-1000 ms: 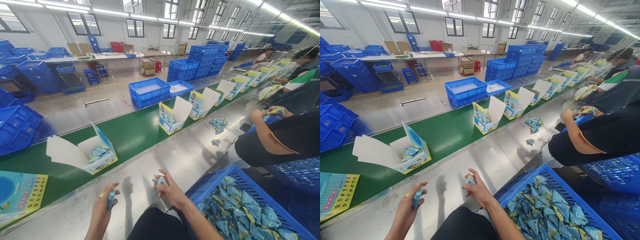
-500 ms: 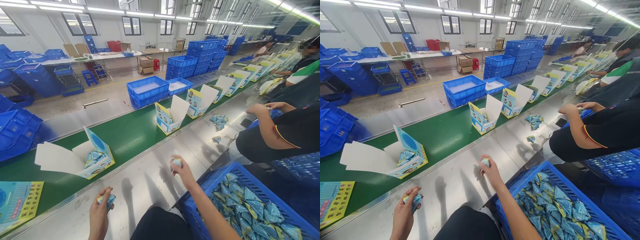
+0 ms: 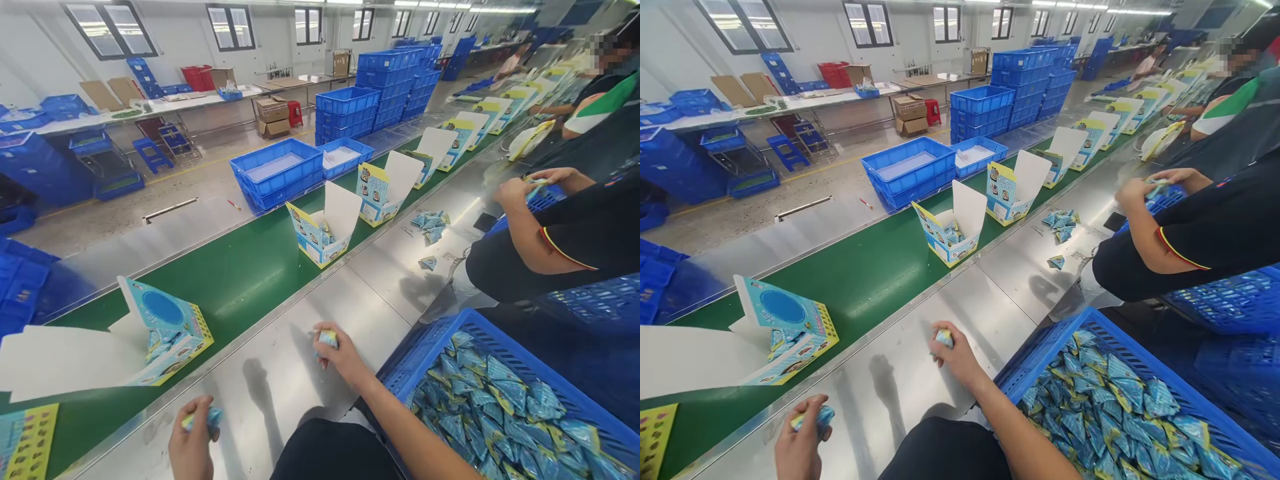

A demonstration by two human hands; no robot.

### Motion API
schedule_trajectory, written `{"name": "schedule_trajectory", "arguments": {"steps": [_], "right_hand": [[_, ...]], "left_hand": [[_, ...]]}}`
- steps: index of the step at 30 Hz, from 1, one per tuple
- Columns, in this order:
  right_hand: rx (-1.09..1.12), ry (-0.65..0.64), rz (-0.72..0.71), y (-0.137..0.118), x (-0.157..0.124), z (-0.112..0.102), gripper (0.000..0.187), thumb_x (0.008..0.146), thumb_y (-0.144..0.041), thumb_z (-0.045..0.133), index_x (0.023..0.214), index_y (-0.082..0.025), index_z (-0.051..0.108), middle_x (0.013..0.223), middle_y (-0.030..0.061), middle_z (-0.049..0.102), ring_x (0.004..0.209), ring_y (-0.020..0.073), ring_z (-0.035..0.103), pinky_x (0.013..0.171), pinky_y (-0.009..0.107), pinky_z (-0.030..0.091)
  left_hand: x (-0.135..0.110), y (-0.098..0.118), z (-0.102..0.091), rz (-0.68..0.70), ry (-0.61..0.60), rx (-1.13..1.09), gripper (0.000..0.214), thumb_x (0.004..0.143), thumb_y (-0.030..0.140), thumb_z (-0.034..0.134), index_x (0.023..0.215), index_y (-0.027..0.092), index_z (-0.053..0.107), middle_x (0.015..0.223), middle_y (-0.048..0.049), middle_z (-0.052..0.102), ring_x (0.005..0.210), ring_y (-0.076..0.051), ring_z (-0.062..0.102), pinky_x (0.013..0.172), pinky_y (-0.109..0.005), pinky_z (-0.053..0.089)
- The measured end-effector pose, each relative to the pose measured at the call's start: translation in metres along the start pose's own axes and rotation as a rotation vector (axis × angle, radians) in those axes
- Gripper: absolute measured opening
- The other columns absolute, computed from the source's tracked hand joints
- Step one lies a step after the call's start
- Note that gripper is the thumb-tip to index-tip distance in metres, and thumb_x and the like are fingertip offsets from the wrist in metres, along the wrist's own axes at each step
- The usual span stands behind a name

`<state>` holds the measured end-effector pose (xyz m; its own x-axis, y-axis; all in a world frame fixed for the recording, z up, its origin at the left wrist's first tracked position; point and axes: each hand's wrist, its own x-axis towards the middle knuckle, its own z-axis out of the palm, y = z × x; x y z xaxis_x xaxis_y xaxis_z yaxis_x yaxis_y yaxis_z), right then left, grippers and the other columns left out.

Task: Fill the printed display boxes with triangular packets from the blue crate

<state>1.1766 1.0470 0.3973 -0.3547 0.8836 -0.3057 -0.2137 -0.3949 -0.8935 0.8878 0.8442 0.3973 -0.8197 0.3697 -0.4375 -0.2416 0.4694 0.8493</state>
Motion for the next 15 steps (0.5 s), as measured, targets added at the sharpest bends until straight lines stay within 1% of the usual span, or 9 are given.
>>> {"name": "schedule_trajectory", "arguments": {"steps": [2, 3, 4, 6, 7, 10, 12, 13, 15], "right_hand": [[0.147, 0.163, -0.031, -0.017, 0.026, -0.037, 0.063, 0.083, -0.061, 0.104, 0.126, -0.029, 0.072, 0.099, -0.0043, 0.075, 0.071, 0.0148, 0.069, 0.062, 0.031, 0.057], [0.169, 0.171, -0.022, -0.027, 0.042, -0.06, 0.062, 0.083, -0.062, 0.104, 0.124, -0.029, 0.071, 0.098, -0.0046, 0.074, 0.072, 0.015, 0.069, 0.063, 0.031, 0.058], [0.143, 0.103, 0.011, -0.04, 0.063, -0.087, 0.061, 0.082, -0.061, 0.105, 0.122, -0.028, 0.072, 0.097, -0.0041, 0.074, 0.073, 0.0154, 0.069, 0.063, 0.031, 0.058], [0.06, -0.091, 0.098, -0.071, 0.114, -0.148, 0.062, 0.078, -0.058, 0.109, 0.118, -0.025, 0.075, 0.098, -0.0024, 0.075, 0.068, 0.015, 0.068, 0.059, 0.031, 0.056], [0.073, -0.118, 0.124, -0.087, 0.144, -0.181, 0.062, 0.078, -0.058, 0.109, 0.119, -0.024, 0.076, 0.099, -0.0016, 0.076, 0.067, 0.0145, 0.067, 0.058, 0.031, 0.055], [0.277, 0.09, 0.093, -0.131, 0.23, -0.271, 0.063, 0.082, -0.063, 0.105, 0.123, -0.027, 0.074, 0.102, -0.002, 0.076, 0.073, 0.0145, 0.069, 0.065, 0.031, 0.057], [0.238, 0.02, 0.133, -0.144, 0.265, -0.304, 0.063, 0.081, -0.063, 0.106, 0.121, -0.027, 0.075, 0.099, -0.0022, 0.075, 0.076, 0.0156, 0.069, 0.067, 0.031, 0.058], [0.167, -0.098, 0.182, -0.145, 0.271, -0.311, 0.062, 0.079, -0.062, 0.107, 0.119, -0.026, 0.076, 0.096, -0.0021, 0.075, 0.075, 0.0159, 0.069, 0.066, 0.031, 0.058], [0.088, -0.259, 0.273, -0.14, 0.266, -0.309, 0.063, 0.079, -0.063, 0.107, 0.119, -0.024, 0.079, 0.094, -0.002, 0.074, 0.07, 0.0147, 0.065, 0.063, 0.031, 0.055]], "left_hand": [[-0.008, 0.011, 0.047, 0.026, 0.012, 0.04, 0.066, 0.058, 0.082, 0.096, 0.092, 0.028, 0.081, 0.08, -0.0026, 0.074, 0.066, -0.021, 0.054, 0.058, -0.035, 0.04], [-0.012, 0.017, 0.076, 0.033, 0.01, 0.041, 0.065, 0.059, 0.083, 0.095, 0.09, 0.027, 0.081, 0.08, -0.0033, 0.074, 0.066, -0.022, 0.055, 0.057, -0.035, 0.04], [-0.017, 0.024, 0.11, 0.033, 0.02, 0.039, 0.065, 0.059, 0.084, 0.094, 0.089, 0.027, 0.08, 0.081, -0.0041, 0.076, 0.065, -0.022, 0.056, 0.056, -0.036, 0.041], [-0.028, 0.042, 0.188, 0.026, 0.047, 0.06, 0.065, 0.059, 0.084, 0.096, 0.087, 0.028, 0.079, 0.082, -0.0051, 0.078, 0.064, -0.023, 0.057, 0.055, -0.036, 0.042], [-0.033, 0.052, 0.231, 0.026, 0.047, 0.092, 0.064, 0.058, 0.083, 0.098, 0.087, 0.029, 0.08, 0.082, -0.0049, 0.079, 0.062, -0.022, 0.056, 0.055, -0.036, 0.043], [-0.049, 0.078, 0.342, 0.022, 0.056, 0.181, 0.059, 0.059, 0.079, 0.099, 0.088, 0.031, 0.08, 0.083, -0.0061, 0.082, 0.062, -0.024, 0.06, 0.055, -0.037, 0.046], [-0.06, 0.086, 0.378, 0.022, 0.078, 0.258, 0.054, 0.063, 0.075, 0.098, 0.09, 0.033, 0.08, 0.089, -0.0076, 0.085, 0.065, -0.027, 0.065, 0.055, -0.038, 0.049], [-0.067, 0.087, 0.382, 0.029, 0.088, 0.302, 0.051, 0.064, 0.073, 0.097, 0.092, 0.033, 0.081, 0.092, -0.0082, 0.086, 0.067, -0.028, 0.067, 0.056, -0.039, 0.05], [-0.085, 0.083, 0.367, 0.006, 0.122, 0.377, 0.048, 0.068, 0.072, 0.095, 0.095, 0.034, 0.083, 0.1, -0.0081, 0.088, 0.068, -0.029, 0.069, 0.061, -0.043, 0.056]]}}
